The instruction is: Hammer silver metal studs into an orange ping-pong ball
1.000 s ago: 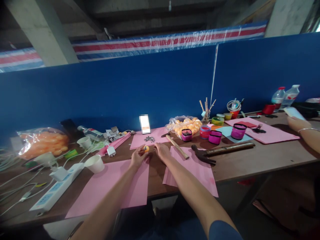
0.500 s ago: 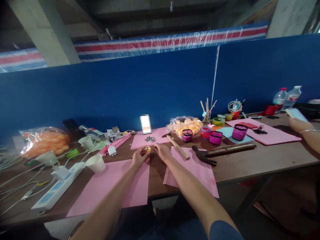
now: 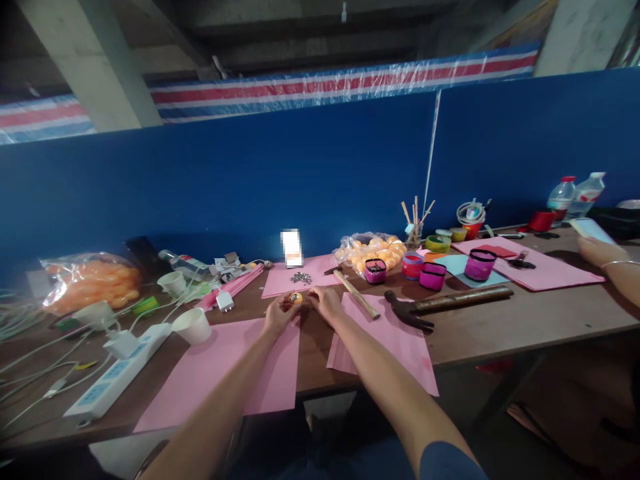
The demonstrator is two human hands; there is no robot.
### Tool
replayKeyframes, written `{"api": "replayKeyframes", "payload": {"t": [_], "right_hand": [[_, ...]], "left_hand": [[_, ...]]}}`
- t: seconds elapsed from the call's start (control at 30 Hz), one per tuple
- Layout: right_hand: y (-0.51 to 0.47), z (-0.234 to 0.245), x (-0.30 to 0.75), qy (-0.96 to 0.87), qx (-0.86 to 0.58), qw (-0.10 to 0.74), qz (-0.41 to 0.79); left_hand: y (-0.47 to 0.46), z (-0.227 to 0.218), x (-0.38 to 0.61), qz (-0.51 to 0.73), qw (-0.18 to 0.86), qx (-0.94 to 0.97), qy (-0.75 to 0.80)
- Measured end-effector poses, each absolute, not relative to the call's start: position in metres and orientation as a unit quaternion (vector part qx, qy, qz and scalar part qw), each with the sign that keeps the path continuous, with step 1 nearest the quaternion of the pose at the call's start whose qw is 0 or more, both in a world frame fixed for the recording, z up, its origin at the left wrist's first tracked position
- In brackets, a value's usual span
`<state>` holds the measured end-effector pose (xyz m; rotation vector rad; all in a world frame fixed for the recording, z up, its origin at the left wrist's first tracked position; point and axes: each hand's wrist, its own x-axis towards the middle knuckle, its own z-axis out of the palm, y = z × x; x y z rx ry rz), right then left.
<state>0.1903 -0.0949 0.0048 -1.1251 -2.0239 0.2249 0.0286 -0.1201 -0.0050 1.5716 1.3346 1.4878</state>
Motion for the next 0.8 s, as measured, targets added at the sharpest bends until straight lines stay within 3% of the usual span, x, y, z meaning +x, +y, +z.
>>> {"api": "replayKeyframes", "payload": {"t": [0.8], "right_hand": [[-0.0948, 0.0015, 0.1904, -0.802, -0.437, 0.397, 0.092]], "left_hand": [[-0.1199, -0.0049, 0.0292, 0.547, 0.276, 0.607, 0.506]]}}
